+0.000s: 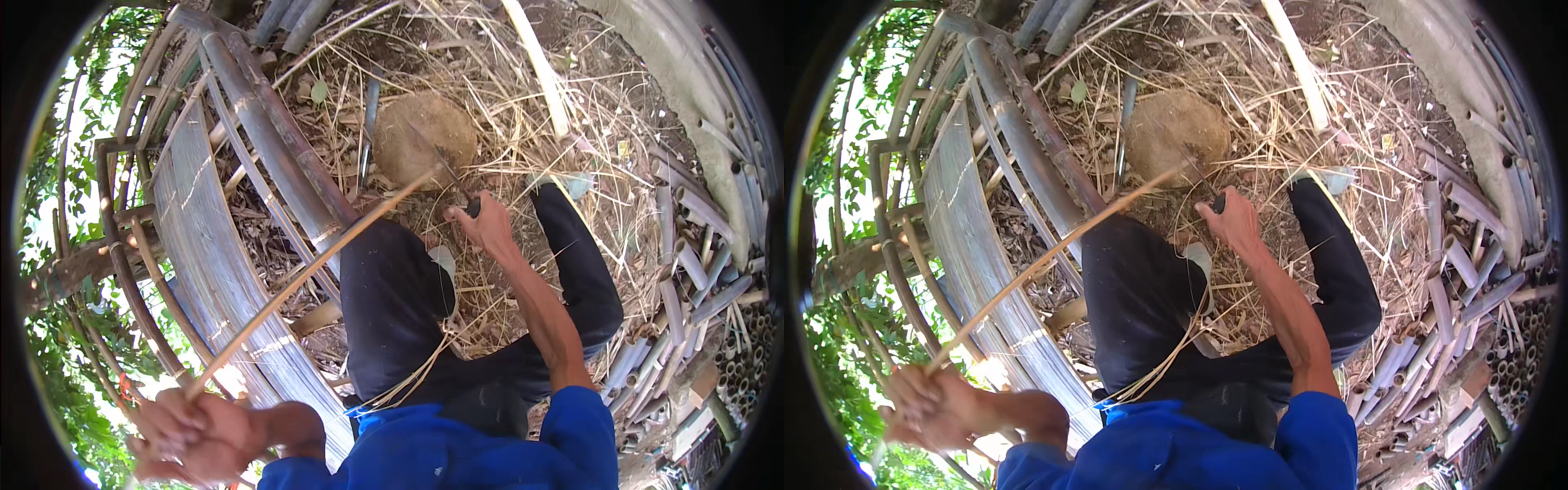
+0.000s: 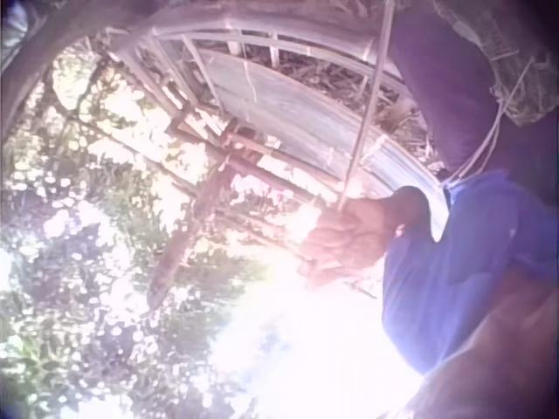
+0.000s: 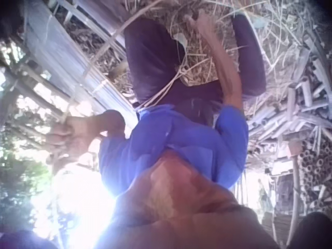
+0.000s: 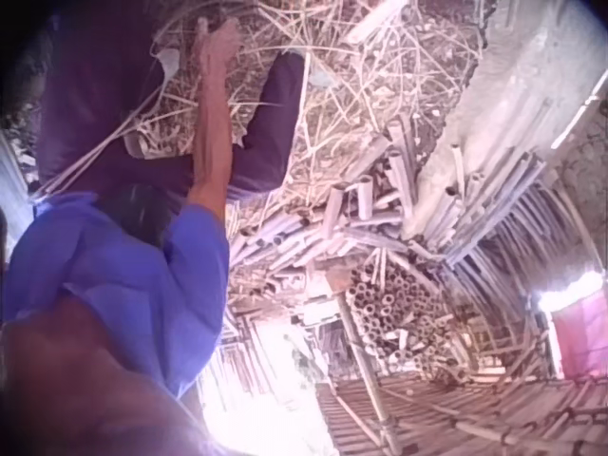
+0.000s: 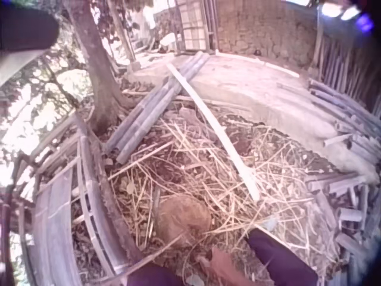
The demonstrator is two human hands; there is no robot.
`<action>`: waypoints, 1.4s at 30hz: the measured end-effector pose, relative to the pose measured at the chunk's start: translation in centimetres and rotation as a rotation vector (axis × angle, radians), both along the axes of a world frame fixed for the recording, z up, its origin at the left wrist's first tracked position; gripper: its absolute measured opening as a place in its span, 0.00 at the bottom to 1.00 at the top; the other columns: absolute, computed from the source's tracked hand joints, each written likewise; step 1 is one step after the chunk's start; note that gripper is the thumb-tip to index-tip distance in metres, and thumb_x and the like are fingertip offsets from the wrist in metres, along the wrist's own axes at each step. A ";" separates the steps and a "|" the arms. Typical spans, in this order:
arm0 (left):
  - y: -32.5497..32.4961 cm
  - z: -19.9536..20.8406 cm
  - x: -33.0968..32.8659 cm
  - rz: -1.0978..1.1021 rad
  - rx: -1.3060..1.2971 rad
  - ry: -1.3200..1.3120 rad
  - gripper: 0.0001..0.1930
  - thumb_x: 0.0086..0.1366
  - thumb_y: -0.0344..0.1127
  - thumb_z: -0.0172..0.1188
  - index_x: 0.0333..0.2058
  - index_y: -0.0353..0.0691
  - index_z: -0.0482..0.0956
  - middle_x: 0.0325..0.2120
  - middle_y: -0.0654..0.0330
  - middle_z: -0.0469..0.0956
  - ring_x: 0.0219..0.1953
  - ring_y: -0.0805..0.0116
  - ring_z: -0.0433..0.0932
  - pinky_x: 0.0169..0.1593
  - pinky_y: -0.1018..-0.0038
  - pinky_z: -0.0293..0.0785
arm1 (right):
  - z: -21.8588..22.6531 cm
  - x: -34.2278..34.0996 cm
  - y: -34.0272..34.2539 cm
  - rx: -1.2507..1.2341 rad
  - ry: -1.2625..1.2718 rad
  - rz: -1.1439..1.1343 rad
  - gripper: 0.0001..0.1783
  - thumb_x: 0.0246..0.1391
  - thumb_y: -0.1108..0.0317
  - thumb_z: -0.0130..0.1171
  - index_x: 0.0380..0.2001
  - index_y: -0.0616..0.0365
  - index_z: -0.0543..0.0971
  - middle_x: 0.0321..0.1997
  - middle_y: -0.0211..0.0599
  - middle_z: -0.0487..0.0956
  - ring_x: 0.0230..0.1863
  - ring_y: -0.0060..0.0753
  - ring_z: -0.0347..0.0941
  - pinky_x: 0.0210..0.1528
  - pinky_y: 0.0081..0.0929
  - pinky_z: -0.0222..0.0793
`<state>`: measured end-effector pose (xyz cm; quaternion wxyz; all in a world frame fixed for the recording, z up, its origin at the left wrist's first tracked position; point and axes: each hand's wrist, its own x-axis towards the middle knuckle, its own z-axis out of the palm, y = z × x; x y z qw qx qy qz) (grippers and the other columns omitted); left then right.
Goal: The person uses a large knife to shave and split long strips of bamboo while sitting on the ground near a bamboo structure.
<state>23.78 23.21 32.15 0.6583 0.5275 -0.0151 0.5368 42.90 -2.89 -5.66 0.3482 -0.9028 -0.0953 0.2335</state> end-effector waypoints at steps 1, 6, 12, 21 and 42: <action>0.1 -0.1 1.3 -0.011 -0.013 -0.008 0.19 0.79 0.48 0.50 0.31 0.41 0.68 0.17 0.66 0.60 0.18 0.75 0.58 0.22 0.75 0.59 | 2.1 -0.1 0.4 0.020 -0.147 -0.015 0.32 0.50 0.47 0.74 0.40 0.67 0.75 0.35 0.54 0.81 0.37 0.60 0.79 0.41 0.50 0.74; -3.1 -3.3 9.2 0.262 -0.401 0.215 0.22 0.77 0.53 0.42 0.30 0.44 0.72 0.21 0.63 0.67 0.28 0.66 0.69 0.38 0.64 0.71 | 16.7 0.4 1.3 0.352 -0.602 -0.048 0.37 0.39 0.48 0.83 0.43 0.66 0.79 0.41 0.41 0.79 0.41 0.43 0.79 0.45 0.38 0.75; -7.3 -10.4 10.0 -0.323 -0.451 0.248 0.22 0.80 0.52 0.38 0.32 0.43 0.69 0.24 0.54 0.78 0.32 0.51 0.80 0.49 0.54 0.75 | 24.1 -1.7 0.5 0.674 -0.240 -0.008 0.21 0.42 0.64 0.82 0.34 0.59 0.81 0.24 0.25 0.79 0.26 0.18 0.73 0.32 0.23 0.71; -1.5 -2.9 0.9 0.435 1.468 0.598 0.22 0.52 0.42 0.76 0.45 0.42 0.83 0.44 0.58 0.83 0.51 0.54 0.79 0.58 0.55 0.70 | 23.2 0.9 -10.0 0.405 -0.269 -0.111 0.21 0.39 0.72 0.84 0.28 0.56 0.76 0.26 0.22 0.76 0.28 0.16 0.69 0.33 0.22 0.69; 12.9 -0.1 16.2 0.303 0.903 0.935 0.17 0.73 0.47 0.62 0.38 0.37 0.84 0.18 0.70 0.71 0.19 0.77 0.63 0.24 0.75 0.57 | 9.5 9.1 -9.3 0.055 -0.325 -0.171 0.24 0.47 0.59 0.78 0.40 0.67 0.84 0.29 0.43 0.85 0.29 0.36 0.82 0.34 0.33 0.77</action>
